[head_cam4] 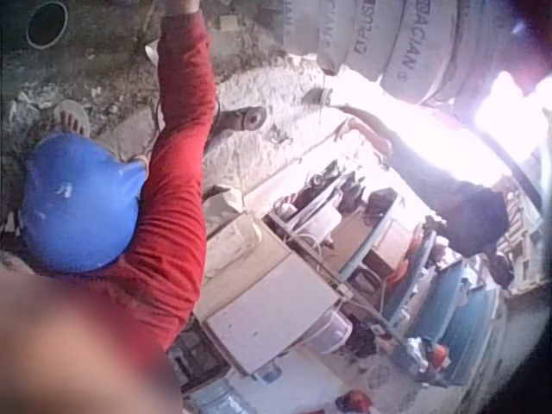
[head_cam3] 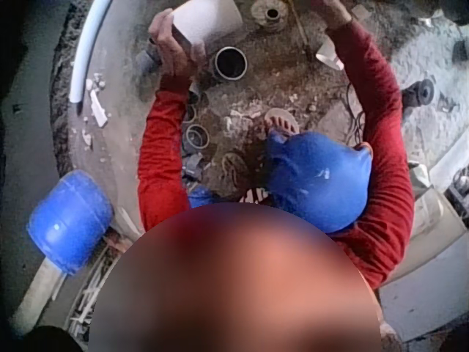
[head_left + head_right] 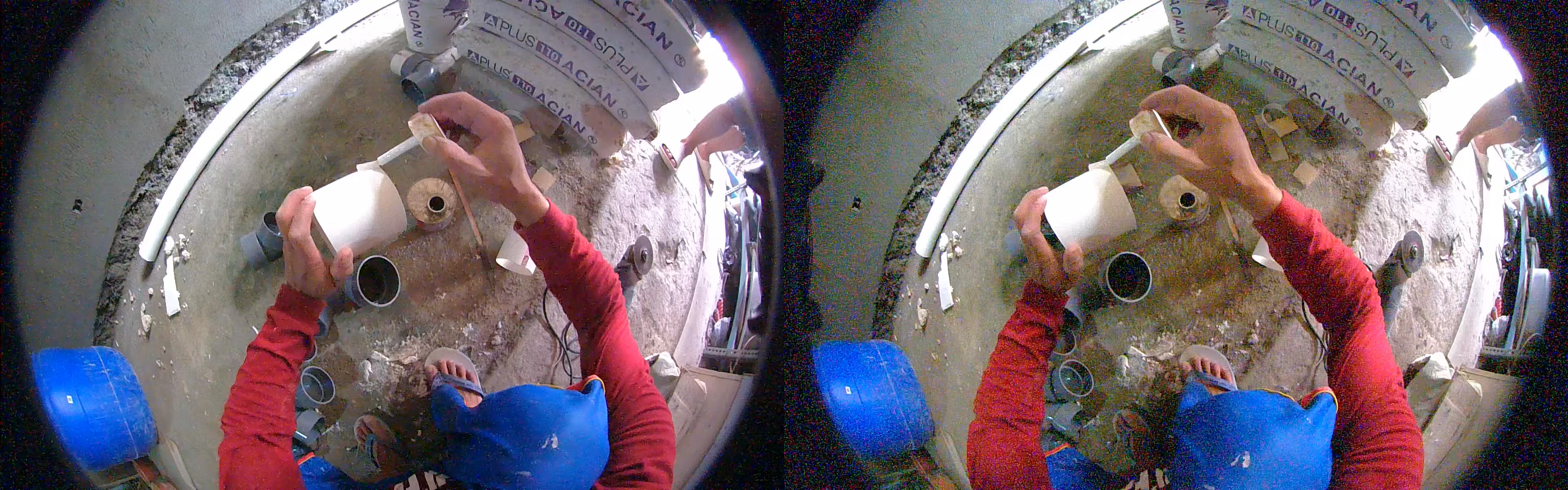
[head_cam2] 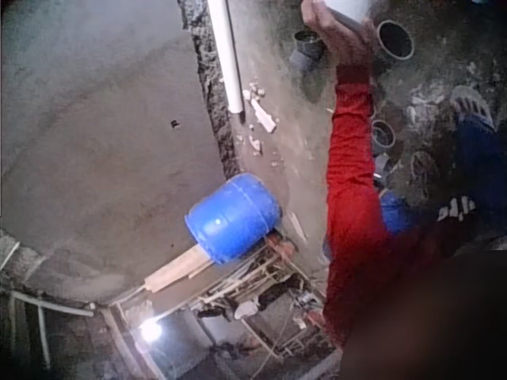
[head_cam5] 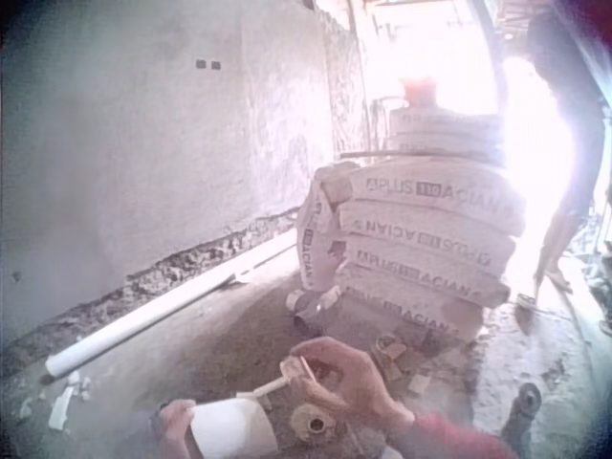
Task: The person applies adhesive to the rim of a white PVC pipe using a brush, then inserts it into a gray PVC fitting. The person repeats this process with additional pipe sections and fittings, assembling multiple pipe segments on the floor.
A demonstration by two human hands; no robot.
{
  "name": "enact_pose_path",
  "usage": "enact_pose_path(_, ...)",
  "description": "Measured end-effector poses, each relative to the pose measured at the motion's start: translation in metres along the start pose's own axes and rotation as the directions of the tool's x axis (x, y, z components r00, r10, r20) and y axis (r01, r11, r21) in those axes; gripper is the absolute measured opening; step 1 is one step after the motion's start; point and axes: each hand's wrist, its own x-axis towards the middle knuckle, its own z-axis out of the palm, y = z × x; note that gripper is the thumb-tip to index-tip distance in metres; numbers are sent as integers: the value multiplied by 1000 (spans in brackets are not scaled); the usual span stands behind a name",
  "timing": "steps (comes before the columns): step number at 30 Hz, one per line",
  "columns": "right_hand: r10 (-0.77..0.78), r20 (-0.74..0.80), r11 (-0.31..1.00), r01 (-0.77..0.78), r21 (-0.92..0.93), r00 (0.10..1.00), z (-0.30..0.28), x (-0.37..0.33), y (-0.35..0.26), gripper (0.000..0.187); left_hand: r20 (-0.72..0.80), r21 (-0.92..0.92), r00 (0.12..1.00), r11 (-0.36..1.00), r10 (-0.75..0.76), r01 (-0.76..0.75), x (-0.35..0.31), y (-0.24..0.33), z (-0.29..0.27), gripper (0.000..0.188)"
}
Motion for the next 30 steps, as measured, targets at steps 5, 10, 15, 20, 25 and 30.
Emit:
enact_pose_path(5, -59, -65, 985, 47, -166, 996, 5, -24, -9, 38, -26, 34, 992, 992, -119, 120, 0, 1, 4, 72)
enact_pose_path(10, -226, -39, 949, 211, -232, 973, 9, -42, -10, 45, -88, -168, 885, 883, -457, 439, 3, 18, 16, 62)
enact_pose_path(15, -306, -114, 940, 282, -190, 945, 17, -53, -4, 48, -68, -295, 693, 678, -718, 673, 5, 18, 27, 49)
enact_pose_path(20, -341, -112, 924, 311, -221, 933, 20, -62, 0, 51, 285, -703, 293, 9, -913, 711, 13, 17, 33, 53)
enact_pose_path(25, -318, -163, 943, 293, -158, 934, 23, -66, 6, 50, 706, -582, 191, -405, -682, 705, 24, 18, 9, 60)
enact_pose_path(30, -230, -218, 973, 228, -37, 948, 28, -73, 13, 46, 829, -546, 225, -657, -511, 520, 25, 17, 5, 61)
